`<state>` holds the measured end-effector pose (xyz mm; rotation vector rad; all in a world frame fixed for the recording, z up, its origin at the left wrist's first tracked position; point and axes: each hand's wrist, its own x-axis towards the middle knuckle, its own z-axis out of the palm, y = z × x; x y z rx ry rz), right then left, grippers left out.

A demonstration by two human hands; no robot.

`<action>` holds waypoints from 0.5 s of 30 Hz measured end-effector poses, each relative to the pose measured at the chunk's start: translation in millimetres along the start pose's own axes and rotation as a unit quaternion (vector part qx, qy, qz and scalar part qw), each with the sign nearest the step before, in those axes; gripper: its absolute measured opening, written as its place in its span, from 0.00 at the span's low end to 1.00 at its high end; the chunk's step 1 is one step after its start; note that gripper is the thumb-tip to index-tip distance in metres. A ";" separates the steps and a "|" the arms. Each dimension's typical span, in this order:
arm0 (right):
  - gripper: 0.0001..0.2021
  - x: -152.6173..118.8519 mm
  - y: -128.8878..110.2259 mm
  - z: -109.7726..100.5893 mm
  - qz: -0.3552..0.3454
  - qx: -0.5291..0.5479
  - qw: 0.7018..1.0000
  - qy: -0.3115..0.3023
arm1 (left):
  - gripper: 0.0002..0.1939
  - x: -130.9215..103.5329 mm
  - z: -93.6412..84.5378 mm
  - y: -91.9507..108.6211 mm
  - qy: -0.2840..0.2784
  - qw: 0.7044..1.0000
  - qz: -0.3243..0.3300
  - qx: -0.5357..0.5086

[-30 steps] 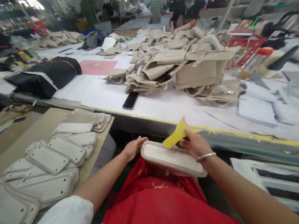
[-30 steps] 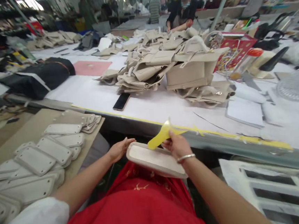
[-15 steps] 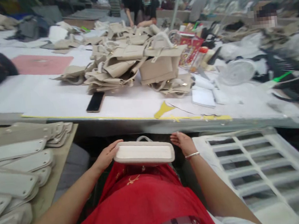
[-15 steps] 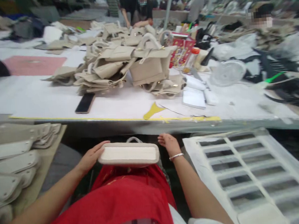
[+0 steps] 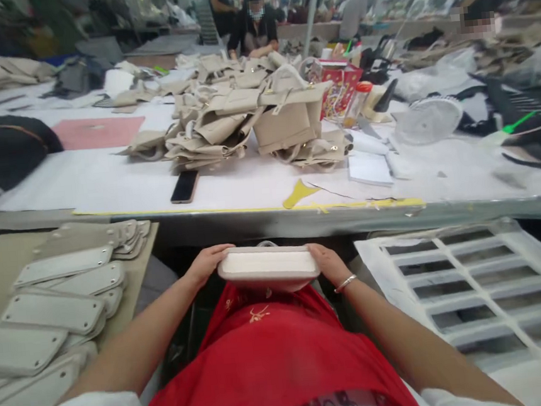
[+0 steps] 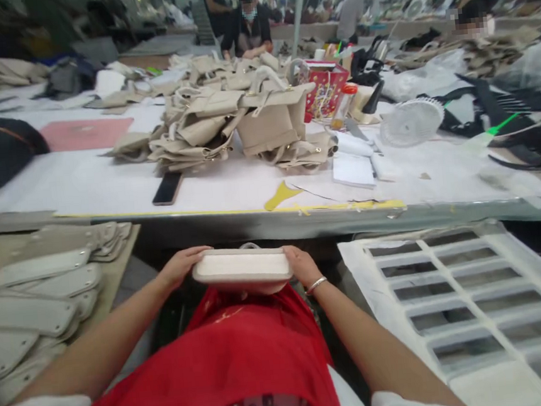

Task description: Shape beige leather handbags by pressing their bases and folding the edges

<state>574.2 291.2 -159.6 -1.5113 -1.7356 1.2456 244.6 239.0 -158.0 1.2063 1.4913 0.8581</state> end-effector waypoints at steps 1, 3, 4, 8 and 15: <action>0.21 0.5 -4.1 -4.9 -0.016 -0.027 0.999 -0.007 | 0.31 -0.3 -3.5 4.4 -0.002 0.999 0.009 0.042; 0.22 -1.3 -14.2 -14.2 -0.083 -0.122 0.989 -0.032 | 0.31 -3.6 -7.9 15.3 -0.019 0.992 0.048 0.117; 0.25 -3.1 -20.0 -17.8 -0.131 -0.181 0.973 -0.060 | 0.33 -6.0 -8.0 21.2 -0.040 0.982 0.083 0.167; 0.44 -6.8 -43.5 -21.0 -0.247 -0.381 0.870 -0.193 | 0.48 -9.6 1.2 40.7 -0.150 0.856 0.197 0.453; 0.40 4.4 -57.7 -13.3 -0.228 -0.453 0.833 -0.219 | 0.42 2.6 9.5 50.8 -0.162 0.798 0.195 0.546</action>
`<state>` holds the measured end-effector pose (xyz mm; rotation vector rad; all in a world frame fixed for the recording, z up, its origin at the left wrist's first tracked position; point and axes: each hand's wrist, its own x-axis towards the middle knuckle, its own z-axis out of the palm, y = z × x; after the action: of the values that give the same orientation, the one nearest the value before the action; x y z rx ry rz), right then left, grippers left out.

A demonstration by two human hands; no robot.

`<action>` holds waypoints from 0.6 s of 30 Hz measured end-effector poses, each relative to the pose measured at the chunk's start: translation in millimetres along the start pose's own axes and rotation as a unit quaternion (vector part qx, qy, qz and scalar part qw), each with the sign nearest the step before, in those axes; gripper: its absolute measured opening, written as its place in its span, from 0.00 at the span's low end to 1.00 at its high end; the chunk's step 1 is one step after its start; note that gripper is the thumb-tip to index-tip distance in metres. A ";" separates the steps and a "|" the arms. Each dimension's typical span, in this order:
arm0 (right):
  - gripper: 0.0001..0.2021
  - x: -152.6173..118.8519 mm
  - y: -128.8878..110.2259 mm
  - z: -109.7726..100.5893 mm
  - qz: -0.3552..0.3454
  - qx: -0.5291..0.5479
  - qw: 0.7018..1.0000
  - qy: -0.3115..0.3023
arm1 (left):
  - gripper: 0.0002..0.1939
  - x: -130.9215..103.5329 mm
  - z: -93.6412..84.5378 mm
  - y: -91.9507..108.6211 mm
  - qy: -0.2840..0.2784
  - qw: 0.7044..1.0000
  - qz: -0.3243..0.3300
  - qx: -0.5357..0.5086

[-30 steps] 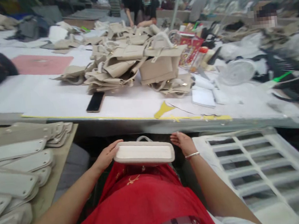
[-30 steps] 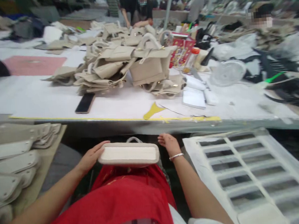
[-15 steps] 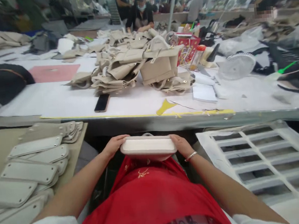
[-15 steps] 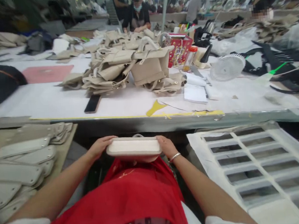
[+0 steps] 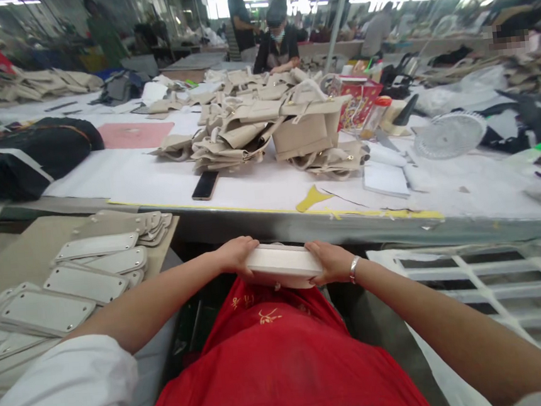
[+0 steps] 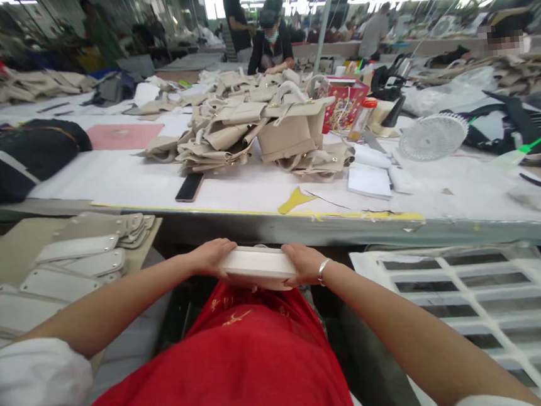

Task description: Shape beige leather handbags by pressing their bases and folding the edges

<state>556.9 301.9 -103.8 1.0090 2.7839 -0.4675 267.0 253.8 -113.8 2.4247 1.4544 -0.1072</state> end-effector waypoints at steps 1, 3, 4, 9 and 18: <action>0.39 0.8 -0.2 0.7 0.002 0.000 1.000 0.003 | 0.40 0.7 -0.6 2.2 0.002 1.000 -0.001 0.004; 0.37 3.4 -2.2 2.4 0.009 -0.005 1.000 0.001 | 0.37 3.0 -1.3 9.3 0.006 1.000 -0.006 0.009; 0.37 5.7 -4.2 3.0 0.010 -0.007 1.000 -0.002 | 0.37 4.9 -1.1 13.3 0.009 1.000 -0.008 0.009; 0.35 23.8 -16.4 0.2 0.018 -0.012 1.000 -0.004 | 0.36 15.7 1.7 21.3 0.023 1.000 -0.008 -0.009; 0.35 18.1 9.4 38.7 -0.041 0.052 0.995 0.075 | 0.36 -9.3 -9.5 -8.3 -0.024 0.998 0.004 -0.050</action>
<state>550.2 306.6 -146.8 0.9937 2.9718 -0.5765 254.4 252.4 -104.6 2.3325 1.3963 -0.0877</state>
